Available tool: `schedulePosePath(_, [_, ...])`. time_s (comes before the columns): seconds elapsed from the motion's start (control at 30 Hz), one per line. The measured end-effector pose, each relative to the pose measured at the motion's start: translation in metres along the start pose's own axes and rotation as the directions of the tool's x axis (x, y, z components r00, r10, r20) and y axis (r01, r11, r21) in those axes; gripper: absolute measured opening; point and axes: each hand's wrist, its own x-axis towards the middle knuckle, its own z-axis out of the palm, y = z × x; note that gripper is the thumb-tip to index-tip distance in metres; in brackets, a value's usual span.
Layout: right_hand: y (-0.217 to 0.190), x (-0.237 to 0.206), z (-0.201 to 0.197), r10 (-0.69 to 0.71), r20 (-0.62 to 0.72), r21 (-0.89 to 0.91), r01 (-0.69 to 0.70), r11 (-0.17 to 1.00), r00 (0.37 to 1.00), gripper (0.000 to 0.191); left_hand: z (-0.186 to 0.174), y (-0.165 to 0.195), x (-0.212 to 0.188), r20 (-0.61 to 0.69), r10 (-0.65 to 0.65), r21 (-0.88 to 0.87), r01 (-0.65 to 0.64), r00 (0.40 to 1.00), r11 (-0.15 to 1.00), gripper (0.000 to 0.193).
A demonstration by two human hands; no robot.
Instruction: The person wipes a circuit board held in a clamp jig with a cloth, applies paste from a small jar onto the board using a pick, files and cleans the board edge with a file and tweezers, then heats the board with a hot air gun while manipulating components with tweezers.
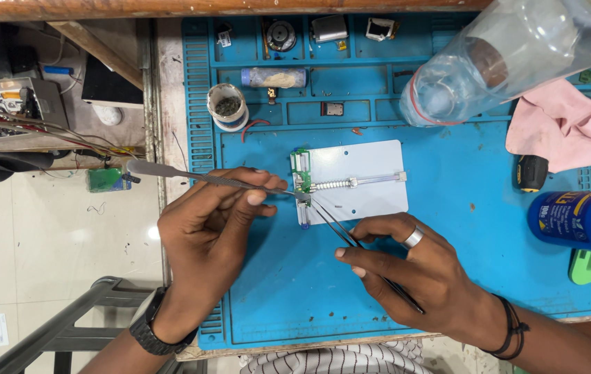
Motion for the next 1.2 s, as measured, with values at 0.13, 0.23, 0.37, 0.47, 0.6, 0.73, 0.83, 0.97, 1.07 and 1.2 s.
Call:
schedulePosePath(0.13, [-0.0001,0.0006,-0.0002,-0.013,-0.001,-0.009,0.013,1.000,1.000,0.036,-0.0007,0.0001,-0.0005,0.004,-0.011,-0.012,0.011,1.000,1.000,0.010])
schedulePosePath(0.23, [0.0004,0.0009,-0.0005,-0.011,-0.001,-0.012,0.011,1.000,1.000,0.036,-0.0005,-0.0001,-0.0006,0.005,0.015,-0.004,-0.015,1.000,1.000,0.008])
schedulePosePath(0.37, [0.0008,0.0008,-0.0004,-0.008,0.005,-0.008,0.008,1.000,1.000,0.036,-0.0013,0.0008,-0.0012,0.009,0.028,0.020,-0.029,1.000,0.999,0.009])
schedulePosePath(0.47, [0.0011,0.0006,0.0000,-0.003,0.009,-0.006,0.003,1.000,1.000,0.035,-0.0016,0.0011,-0.0013,0.001,0.024,0.027,-0.024,1.000,0.999,0.010])
schedulePosePath(0.6, [0.0016,0.0008,0.0007,-0.006,0.016,-0.005,0.006,1.000,1.000,0.036,-0.0021,0.0013,-0.0021,0.004,0.039,0.036,-0.039,0.999,0.999,0.006])
schedulePosePath(0.73, [0.0009,0.0005,0.0002,0.003,0.039,-0.031,-0.001,1.000,0.999,0.038,-0.0028,0.0009,-0.0015,0.010,0.046,0.045,-0.047,0.999,0.998,0.006])
schedulePosePath(0.83, [0.0000,0.0001,0.0000,-0.031,0.043,-0.083,0.034,0.996,0.999,0.040,-0.0030,0.0015,-0.0017,0.008,0.044,0.051,-0.045,0.999,0.998,0.008])
schedulePosePath(0.97, [-0.0006,-0.0009,0.0015,-0.069,0.057,-0.144,0.077,0.987,0.996,0.041,-0.0027,0.0020,-0.0020,0.001,0.045,0.057,-0.045,0.999,0.997,0.008])
schedulePosePath(1.07, [-0.0020,-0.0022,0.0040,-0.090,0.058,-0.189,0.100,0.977,0.994,0.040,-0.0028,0.0028,-0.0024,-0.002,0.054,0.041,-0.054,0.999,0.998,0.009])
schedulePosePath(1.2, [-0.0042,-0.0036,0.0059,-0.090,0.066,-0.250,0.103,0.963,0.994,0.039,-0.0031,0.0042,-0.0025,0.000,0.047,0.034,-0.047,0.999,0.998,0.010])
